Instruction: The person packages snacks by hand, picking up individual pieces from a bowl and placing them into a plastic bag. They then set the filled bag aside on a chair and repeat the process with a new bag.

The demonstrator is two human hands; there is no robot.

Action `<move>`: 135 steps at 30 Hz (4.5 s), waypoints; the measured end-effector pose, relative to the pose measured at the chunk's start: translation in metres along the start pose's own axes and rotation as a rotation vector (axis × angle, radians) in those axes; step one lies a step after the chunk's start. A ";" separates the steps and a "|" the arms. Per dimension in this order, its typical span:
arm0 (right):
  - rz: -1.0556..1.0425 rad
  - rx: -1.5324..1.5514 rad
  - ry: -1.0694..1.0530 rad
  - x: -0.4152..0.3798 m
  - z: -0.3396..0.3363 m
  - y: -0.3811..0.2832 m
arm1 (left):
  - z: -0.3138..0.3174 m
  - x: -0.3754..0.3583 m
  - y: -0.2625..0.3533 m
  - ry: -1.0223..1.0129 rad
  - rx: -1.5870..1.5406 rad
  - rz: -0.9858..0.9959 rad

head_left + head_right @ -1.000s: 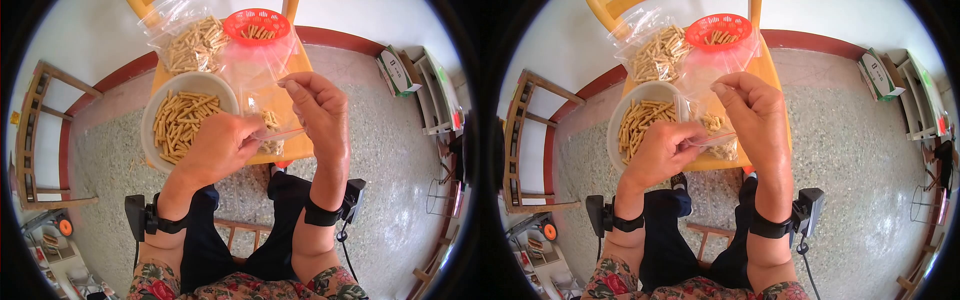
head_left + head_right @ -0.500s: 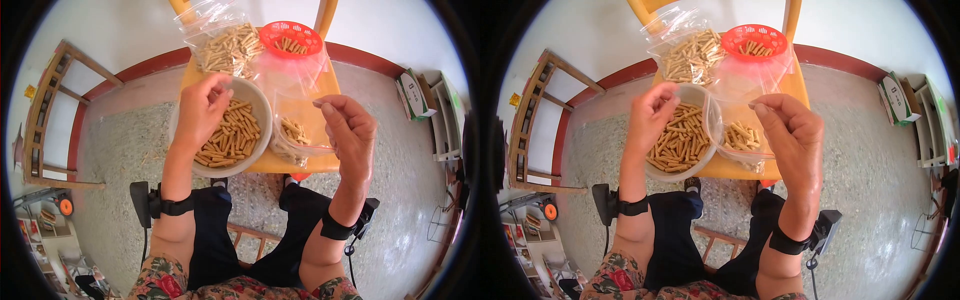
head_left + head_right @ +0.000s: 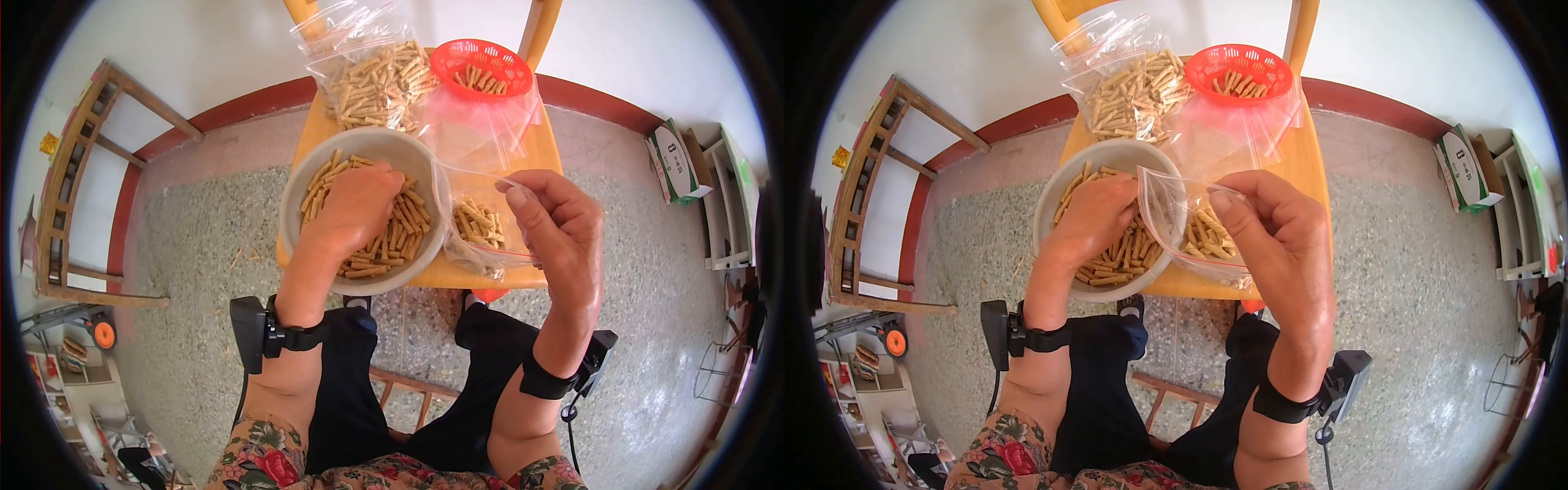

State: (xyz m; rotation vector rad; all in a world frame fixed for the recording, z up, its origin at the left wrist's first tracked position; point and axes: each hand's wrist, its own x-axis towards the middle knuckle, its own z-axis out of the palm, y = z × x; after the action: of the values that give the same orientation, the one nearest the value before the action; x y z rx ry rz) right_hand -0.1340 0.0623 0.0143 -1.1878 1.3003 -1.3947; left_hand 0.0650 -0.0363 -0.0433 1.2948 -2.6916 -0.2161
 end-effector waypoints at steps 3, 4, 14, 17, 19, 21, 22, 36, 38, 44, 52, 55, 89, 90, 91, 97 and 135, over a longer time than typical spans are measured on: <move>0.005 0.023 -0.009 0.000 0.003 -0.001 | 0.000 0.000 -0.001 -0.003 0.006 0.024; 0.014 0.024 -0.011 0.000 0.004 -0.001 | -0.001 0.000 -0.001 -0.004 -0.006 0.024; 0.017 -0.030 -0.032 0.001 0.008 0.002 | 0.007 0.000 0.001 0.099 -0.106 0.127; -0.001 -0.034 -0.038 0.001 0.010 0.002 | 0.004 -0.001 0.004 -0.037 -0.033 0.065; 0.019 -0.048 -0.032 0.001 0.011 -0.001 | 0.003 -0.003 0.001 0.087 -0.123 0.105; 0.014 -0.066 -0.018 0.001 0.010 -0.001 | -0.008 -0.004 -0.005 0.119 -0.322 0.031; 0.014 -0.082 -0.002 0.001 0.010 -0.001 | -0.014 -0.004 -0.007 0.145 -0.523 -0.044; 0.000 -0.049 0.006 -0.001 0.014 -0.001 | -0.059 -0.018 0.029 0.200 -1.679 0.067; -0.010 -0.032 0.012 0.000 0.014 0.002 | -0.058 -0.019 0.039 0.252 -1.571 0.123; -0.045 -0.015 0.025 0.001 0.012 0.006 | -0.057 -0.016 0.065 0.464 -0.747 0.249; -0.080 -0.052 0.041 0.001 0.008 0.006 | -0.057 -0.013 0.072 0.658 -0.450 0.216; -0.081 0.011 0.070 0.002 0.005 0.004 | -0.060 -0.014 0.055 0.721 -0.459 0.157; -0.067 -0.017 0.172 0.006 0.006 0.006 | -0.028 -0.017 -0.002 0.088 -0.552 -0.179; -0.061 -0.034 0.174 0.006 0.006 0.006 | -0.029 -0.017 0.000 0.130 -0.680 -0.137; -0.054 -0.050 0.176 0.006 0.006 0.006 | -0.031 -0.018 0.001 0.172 -0.808 -0.094; -0.033 0.007 0.157 0.006 0.008 0.006 | -0.038 -0.019 0.007 0.241 -0.875 -0.082; -0.102 0.023 0.146 0.005 0.010 0.009 | -0.042 -0.017 0.055 0.759 -0.842 -0.074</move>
State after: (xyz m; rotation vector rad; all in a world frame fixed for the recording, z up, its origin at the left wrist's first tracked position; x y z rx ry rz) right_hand -0.1254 0.0551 0.0057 -1.1689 1.3351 -1.5912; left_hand 0.0414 0.0081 0.0075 0.9253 -1.6205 -0.6279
